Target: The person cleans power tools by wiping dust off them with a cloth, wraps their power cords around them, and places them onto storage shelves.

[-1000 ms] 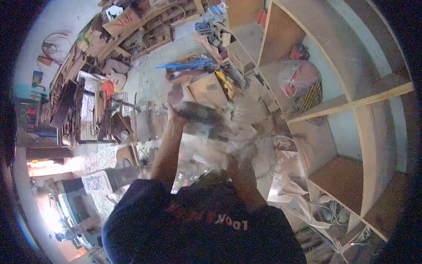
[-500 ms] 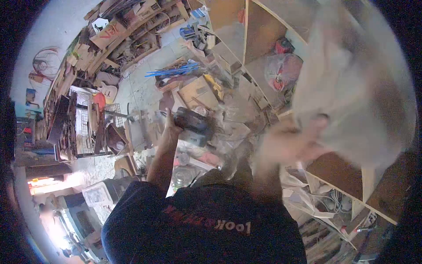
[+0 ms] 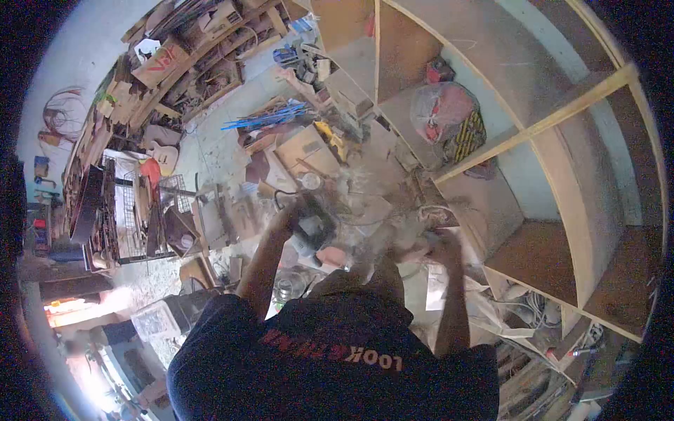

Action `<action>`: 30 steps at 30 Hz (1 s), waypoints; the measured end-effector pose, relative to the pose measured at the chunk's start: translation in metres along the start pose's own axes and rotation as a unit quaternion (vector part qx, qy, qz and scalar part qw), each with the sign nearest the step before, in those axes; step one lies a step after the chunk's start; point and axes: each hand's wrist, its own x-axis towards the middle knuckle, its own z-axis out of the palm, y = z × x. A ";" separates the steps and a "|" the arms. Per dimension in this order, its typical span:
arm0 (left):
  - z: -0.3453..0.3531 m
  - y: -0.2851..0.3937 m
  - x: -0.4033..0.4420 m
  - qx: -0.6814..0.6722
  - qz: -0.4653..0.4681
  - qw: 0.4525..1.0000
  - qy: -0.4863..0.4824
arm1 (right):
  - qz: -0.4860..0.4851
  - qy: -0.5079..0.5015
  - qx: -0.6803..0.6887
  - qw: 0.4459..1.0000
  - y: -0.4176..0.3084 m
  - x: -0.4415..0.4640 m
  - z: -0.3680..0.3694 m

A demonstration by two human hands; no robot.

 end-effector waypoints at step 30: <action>0.181 0.157 -0.284 0.339 0.204 0.918 -0.004 | -0.401 -0.121 0.233 0.878 -0.335 0.233 0.036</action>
